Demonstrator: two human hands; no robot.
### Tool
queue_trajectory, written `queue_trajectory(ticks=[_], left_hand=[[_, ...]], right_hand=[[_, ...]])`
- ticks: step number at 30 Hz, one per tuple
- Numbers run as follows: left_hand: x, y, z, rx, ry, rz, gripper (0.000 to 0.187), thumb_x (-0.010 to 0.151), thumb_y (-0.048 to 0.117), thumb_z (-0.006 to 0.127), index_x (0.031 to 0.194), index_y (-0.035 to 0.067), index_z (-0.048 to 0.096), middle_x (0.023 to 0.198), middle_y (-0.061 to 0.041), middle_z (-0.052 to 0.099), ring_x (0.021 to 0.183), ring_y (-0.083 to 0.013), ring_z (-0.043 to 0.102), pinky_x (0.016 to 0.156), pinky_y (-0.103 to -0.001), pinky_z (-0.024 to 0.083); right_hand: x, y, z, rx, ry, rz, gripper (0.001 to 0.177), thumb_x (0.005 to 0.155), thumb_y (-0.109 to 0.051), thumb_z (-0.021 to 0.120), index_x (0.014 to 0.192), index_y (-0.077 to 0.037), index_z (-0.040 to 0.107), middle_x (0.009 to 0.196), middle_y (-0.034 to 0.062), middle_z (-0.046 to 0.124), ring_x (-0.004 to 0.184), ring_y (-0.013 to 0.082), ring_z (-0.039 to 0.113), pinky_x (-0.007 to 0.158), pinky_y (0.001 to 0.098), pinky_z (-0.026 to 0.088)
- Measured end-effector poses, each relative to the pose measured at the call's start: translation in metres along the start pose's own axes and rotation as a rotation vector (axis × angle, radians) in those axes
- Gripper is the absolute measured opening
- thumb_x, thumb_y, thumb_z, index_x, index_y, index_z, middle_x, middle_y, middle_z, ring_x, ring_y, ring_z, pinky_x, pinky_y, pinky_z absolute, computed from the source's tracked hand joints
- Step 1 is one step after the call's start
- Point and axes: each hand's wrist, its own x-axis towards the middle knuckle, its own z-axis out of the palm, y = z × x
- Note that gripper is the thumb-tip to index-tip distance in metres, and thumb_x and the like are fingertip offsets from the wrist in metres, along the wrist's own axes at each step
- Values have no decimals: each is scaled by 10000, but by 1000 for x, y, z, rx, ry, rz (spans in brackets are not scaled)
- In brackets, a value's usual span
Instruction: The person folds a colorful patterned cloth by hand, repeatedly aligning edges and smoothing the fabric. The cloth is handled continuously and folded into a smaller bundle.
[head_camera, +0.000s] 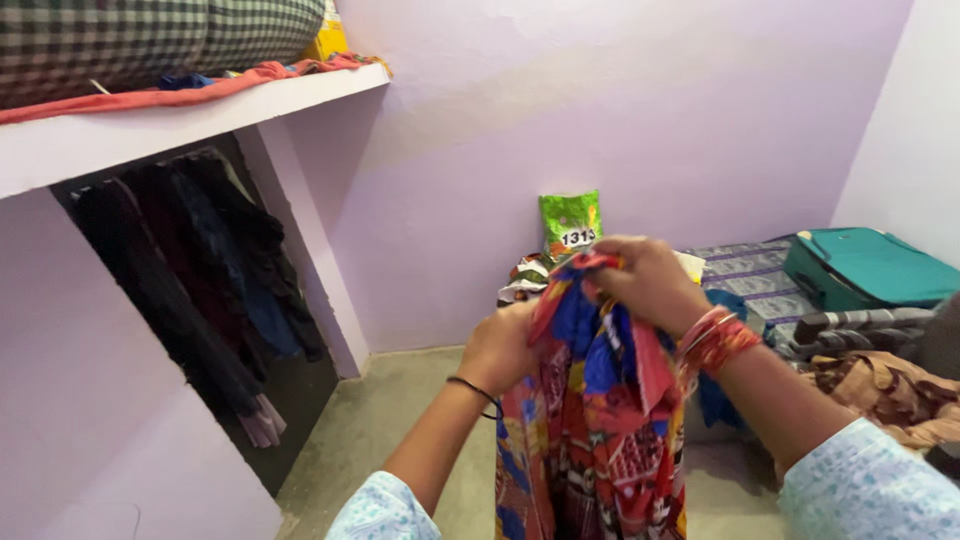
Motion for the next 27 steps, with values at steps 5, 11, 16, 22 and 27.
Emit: queue_trajectory(ticks=[5, 11, 16, 22, 27], left_hand=[[-26, -58, 34, 389, 103, -304, 134, 845, 230, 643, 941, 183, 725, 1022, -106, 655, 866, -393, 684, 719, -530, 545], [-59, -177, 38, 562, -5, -695, 253, 912, 294, 553, 933, 201, 788, 984, -135, 744, 938, -387, 721, 785, -509, 575], [-74, -254, 18, 578, -40, -758, 268, 902, 243, 547, 981, 231, 803, 1028, -142, 747, 994, -372, 720, 835, -495, 572], [-51, -236, -8, 111, 0, -459, 333, 877, 322, 548, 1085, 175, 762, 1036, -208, 735, 1029, -412, 690, 839, -470, 540], [-62, -167, -67, 283, -377, -491, 615, 728, 566, 791, 1146, 132, 669, 979, -191, 740, 986, -348, 720, 855, -448, 537]], right_hand=[[5, 20, -37, -12, 188, 62, 328, 876, -266, 726, 1131, -61, 748, 861, 116, 780, 778, 164, 731, 718, 330, 545], [-15, 44, -81, 165, 339, 282, 330, 929, -278, 720, 1136, -25, 761, 846, 69, 747, 734, 107, 641, 631, 285, 479], [-29, 88, -91, 290, 353, 333, 295, 944, -301, 714, 1084, -44, 752, 741, 1, 673, 560, 64, 503, 492, 263, 378], [-25, 178, -80, 460, 339, 499, 275, 956, -334, 710, 1040, -73, 722, 670, -37, 568, 463, 57, 332, 413, 270, 222], [-45, 237, -79, 250, -39, 451, 303, 790, -267, 836, 989, -62, 735, 771, 17, 701, 624, 117, 549, 554, 298, 385]])
